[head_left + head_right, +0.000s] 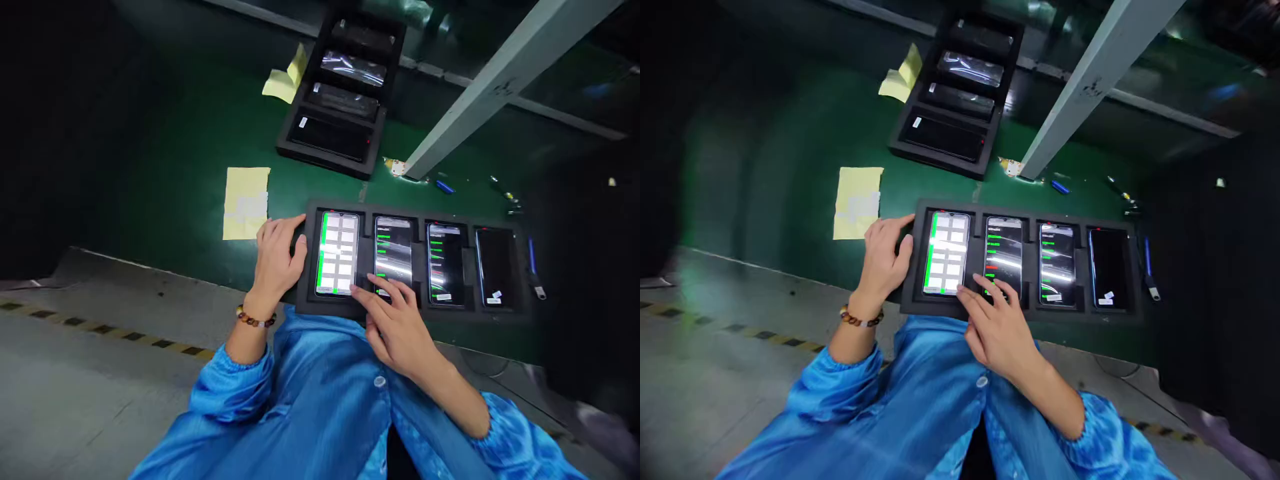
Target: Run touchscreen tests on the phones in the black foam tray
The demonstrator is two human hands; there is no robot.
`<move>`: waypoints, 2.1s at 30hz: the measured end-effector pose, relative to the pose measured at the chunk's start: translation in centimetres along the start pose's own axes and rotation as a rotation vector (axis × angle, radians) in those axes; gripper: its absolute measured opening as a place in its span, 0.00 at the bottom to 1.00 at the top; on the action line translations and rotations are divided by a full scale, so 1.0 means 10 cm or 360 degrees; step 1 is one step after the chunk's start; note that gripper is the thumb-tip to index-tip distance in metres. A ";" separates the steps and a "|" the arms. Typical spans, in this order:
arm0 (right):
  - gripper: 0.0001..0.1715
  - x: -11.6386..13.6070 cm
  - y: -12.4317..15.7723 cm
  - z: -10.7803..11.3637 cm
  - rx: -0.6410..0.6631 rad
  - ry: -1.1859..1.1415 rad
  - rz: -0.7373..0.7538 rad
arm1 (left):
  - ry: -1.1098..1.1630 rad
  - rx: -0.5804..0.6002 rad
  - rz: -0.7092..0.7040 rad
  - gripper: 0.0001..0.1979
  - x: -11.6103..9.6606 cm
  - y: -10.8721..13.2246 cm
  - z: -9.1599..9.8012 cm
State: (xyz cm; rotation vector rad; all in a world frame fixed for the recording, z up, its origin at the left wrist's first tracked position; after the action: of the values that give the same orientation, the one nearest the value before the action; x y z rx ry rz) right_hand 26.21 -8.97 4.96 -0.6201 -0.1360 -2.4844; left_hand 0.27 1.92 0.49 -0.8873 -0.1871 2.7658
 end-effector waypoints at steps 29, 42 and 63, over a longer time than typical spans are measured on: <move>0.31 -0.31 -1.18 0.03 -0.0073 0.0015 -0.0172 | 0.0033 -0.0001 0.0004 0.23 0.01 0.00 -0.01; 0.36 0.00 -0.20 -0.07 0.0150 -0.0200 0.0244 | 0.0032 0.0000 0.0042 0.23 0.00 -0.01 0.00; 0.36 -0.06 -0.53 -0.01 0.0082 -0.0154 0.0033 | 0.0026 0.0008 0.0057 0.23 -0.01 -0.01 0.01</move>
State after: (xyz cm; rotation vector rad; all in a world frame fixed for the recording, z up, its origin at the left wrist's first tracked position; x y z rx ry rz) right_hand 23.71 -4.29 4.78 -0.7165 -0.2287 -2.4239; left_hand 0.34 1.96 0.68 -0.9205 -0.1630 2.7900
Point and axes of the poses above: each hand's wrist, its own y-axis away from the middle knuckle, its own z-axis out of the back of the hand, x = y × z, the point moved 2 cm from there along -y, towards the middle knuckle, and after that the axes turned 4 degrees about x, right-handed, at the moved point
